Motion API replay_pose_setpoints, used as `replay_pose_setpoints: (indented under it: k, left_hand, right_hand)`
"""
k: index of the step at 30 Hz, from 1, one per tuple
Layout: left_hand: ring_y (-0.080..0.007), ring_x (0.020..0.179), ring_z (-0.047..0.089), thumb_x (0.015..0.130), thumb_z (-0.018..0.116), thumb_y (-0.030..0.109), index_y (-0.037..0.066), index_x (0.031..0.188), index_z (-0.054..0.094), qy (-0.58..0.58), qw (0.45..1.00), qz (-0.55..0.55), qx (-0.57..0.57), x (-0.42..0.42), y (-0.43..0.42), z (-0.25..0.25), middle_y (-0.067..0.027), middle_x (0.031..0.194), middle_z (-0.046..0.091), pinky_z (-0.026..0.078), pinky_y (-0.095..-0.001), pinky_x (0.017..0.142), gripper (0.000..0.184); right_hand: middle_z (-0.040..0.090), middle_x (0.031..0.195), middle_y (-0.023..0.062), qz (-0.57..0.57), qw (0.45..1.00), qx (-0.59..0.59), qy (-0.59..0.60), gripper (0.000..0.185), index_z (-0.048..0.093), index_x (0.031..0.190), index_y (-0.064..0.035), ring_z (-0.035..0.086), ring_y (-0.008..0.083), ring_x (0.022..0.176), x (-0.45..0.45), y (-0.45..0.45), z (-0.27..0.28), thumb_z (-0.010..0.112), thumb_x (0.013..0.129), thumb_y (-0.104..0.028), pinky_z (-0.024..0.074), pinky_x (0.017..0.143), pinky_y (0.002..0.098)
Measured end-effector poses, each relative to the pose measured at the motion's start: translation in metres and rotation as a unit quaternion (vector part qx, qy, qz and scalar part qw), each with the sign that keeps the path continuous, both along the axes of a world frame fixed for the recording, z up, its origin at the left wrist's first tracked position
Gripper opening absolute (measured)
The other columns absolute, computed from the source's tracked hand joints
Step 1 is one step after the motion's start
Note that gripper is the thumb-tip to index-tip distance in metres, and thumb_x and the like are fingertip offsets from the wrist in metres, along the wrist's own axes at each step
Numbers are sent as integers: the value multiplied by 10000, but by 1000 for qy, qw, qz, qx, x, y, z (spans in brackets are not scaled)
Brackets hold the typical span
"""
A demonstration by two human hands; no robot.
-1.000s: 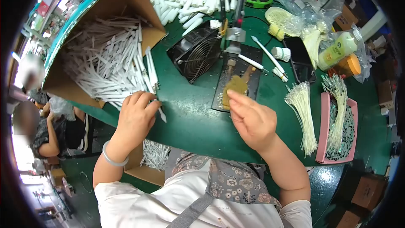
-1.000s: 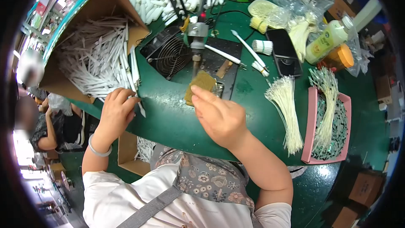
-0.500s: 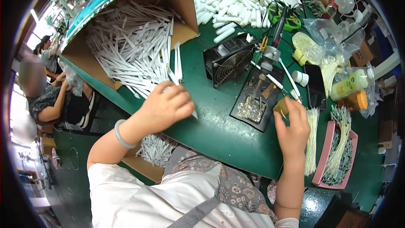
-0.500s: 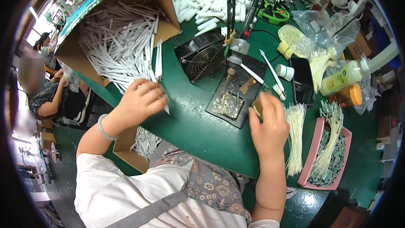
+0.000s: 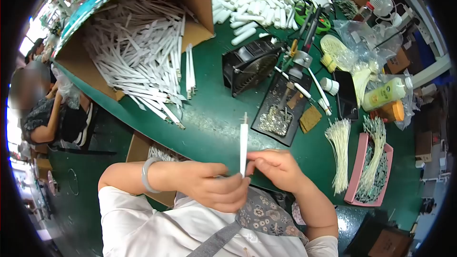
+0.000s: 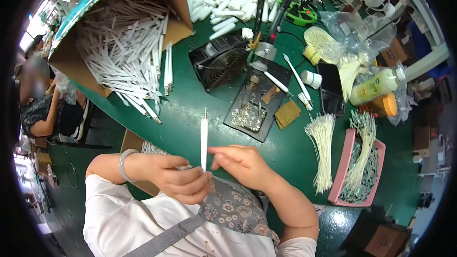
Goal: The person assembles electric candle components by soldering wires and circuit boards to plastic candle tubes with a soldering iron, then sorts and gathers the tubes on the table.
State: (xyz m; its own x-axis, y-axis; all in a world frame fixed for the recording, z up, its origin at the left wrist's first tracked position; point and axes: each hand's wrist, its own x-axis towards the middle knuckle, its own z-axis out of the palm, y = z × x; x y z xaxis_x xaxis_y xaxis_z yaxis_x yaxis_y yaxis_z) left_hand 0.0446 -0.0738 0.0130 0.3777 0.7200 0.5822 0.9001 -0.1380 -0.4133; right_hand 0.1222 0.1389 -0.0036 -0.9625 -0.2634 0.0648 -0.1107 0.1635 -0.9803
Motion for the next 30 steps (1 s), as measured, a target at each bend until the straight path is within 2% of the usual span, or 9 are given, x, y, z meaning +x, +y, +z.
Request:
replay_pose_setpoints:
  k: [3, 7, 8, 10, 13, 14, 17, 21, 30]
  left_hand:
    - [-93, 893, 503, 789, 579, 196, 191, 894, 559, 8, 1000, -16, 25, 5, 14, -13, 55, 934, 576, 407, -289, 740, 107]
    - [-129, 966, 519, 761, 583, 160, 107, 933, 583, -98, 991, 3, 96, 10, 25, -12, -4, 1040, 551, 435, -301, 816, 180]
    - [-134, 977, 517, 765, 585, 135, 90, 964, 572, -241, 965, 34, 100, 10, 25, -8, -21, 1061, 546, 435, -306, 827, 205]
    - [-143, 1000, 513, 773, 588, 85, 57, 1028, 551, -509, 850, 96, 98, 10, 24, -3, -56, 1103, 536, 437, -318, 848, 259]
    - [-130, 963, 528, 846, 527, 32, 2, 1110, 485, -794, 596, -25, 118, 18, 48, -5, -100, 1072, 553, 447, -307, 814, 269]
    - [-94, 871, 534, 925, 457, 53, -22, 1132, 448, -816, 572, -54, 65, 17, 48, -7, -92, 1023, 563, 451, -272, 759, 221]
    - [-80, 778, 530, 954, 436, 79, -19, 1113, 452, -852, 511, -107, 47, 16, 49, -13, -72, 953, 568, 439, -227, 695, 187]
    - [-61, 682, 461, 967, 439, 113, -6, 1030, 505, -861, 509, 16, -9, 12, 44, 4, -11, 796, 495, 403, -213, 609, 150]
    - [-72, 667, 448, 977, 439, 183, 16, 1008, 496, -883, 463, 9, -79, 17, 47, 4, -9, 758, 477, 399, -227, 603, 179]
  right_hand:
    - [627, 749, 50, 46, 999, -11, -16, 171, 660, 978, -10, 601, 136, 692, 2, 0, 3, 592, 878, -132, 467, 617, 265]
    - [591, 687, 47, -33, 999, -11, -10, 117, 646, 826, -24, 567, 123, 595, 10, 4, 10, 708, 780, -111, 436, 523, 267]
    - [586, 677, 50, -55, 998, 6, 23, 132, 635, 800, -25, 560, 124, 575, 9, 3, 12, 731, 754, -103, 429, 502, 270]
    - [579, 663, 54, -81, 994, 32, 72, 159, 622, 771, -27, 553, 136, 549, 10, -1, 11, 758, 720, -92, 422, 474, 275]
    - [575, 652, 57, -86, 986, 62, 127, 173, 619, 761, -27, 555, 159, 533, 9, -6, 6, 769, 699, -87, 425, 460, 282]
    - [574, 649, 58, -88, 983, 69, 144, 174, 621, 759, -28, 556, 163, 531, 10, -7, 1, 771, 695, -90, 429, 460, 284]
    - [577, 649, 56, -107, 969, 105, 198, 183, 636, 749, -37, 561, 162, 510, 8, -3, 7, 787, 661, -91, 433, 439, 274]
    - [582, 658, 54, -193, 933, 128, 276, 226, 651, 822, -45, 541, 146, 482, 10, 8, 12, 777, 636, -20, 417, 419, 245]
    - [581, 698, 47, -236, 888, 188, 347, 301, 673, 969, -36, 544, 148, 531, 7, 10, 11, 736, 676, -1, 422, 438, 251]
